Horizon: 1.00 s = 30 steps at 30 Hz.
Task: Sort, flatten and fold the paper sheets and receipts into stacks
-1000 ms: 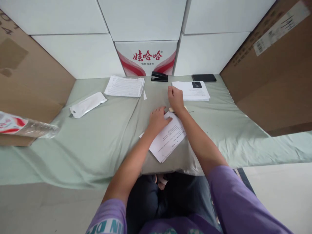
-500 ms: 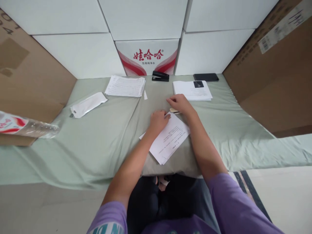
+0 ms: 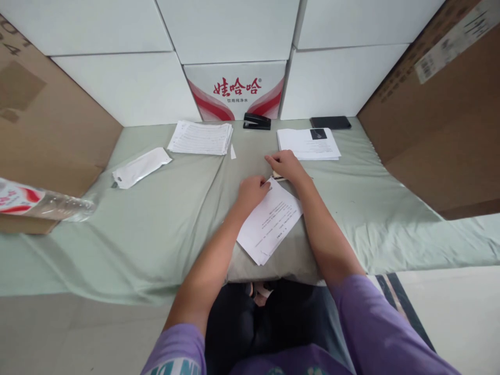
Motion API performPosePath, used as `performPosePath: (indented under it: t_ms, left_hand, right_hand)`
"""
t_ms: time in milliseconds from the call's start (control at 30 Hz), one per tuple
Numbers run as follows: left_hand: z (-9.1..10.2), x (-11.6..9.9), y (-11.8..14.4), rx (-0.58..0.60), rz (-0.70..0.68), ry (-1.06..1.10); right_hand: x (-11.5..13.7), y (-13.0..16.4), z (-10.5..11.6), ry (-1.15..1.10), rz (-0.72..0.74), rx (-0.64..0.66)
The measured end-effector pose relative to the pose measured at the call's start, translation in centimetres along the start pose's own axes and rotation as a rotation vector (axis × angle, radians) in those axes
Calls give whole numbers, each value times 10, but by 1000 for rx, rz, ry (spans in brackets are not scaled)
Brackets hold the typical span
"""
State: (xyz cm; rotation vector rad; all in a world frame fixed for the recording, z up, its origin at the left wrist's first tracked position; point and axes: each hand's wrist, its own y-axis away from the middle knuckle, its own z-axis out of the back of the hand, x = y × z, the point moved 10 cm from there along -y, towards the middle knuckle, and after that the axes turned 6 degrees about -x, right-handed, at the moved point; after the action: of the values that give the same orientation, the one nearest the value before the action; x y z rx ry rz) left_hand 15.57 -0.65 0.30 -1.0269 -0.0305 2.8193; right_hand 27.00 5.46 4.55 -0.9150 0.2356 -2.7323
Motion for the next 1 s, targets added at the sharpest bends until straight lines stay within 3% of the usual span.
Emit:
performPosePath:
  t_ms: [433,567,733,867,1000]
  left_hand:
    - [23,18,-1,106,20,435]
    - [29,14,1,73,-12,444]
    - [22,13,1,69,-12,473]
    - [22,27,-4,33,45,477]
    - [34,44,-11,-63,60,615]
  right_hand:
    - [2,-4,-5,-50,42,23]
    - [3,-5,-5,-99,45,26]
    - [4,-5,-5,-138,57,37]
    - [5,-6,4,-191,53,13]
    - [9,-6,17,-211,51,-5]
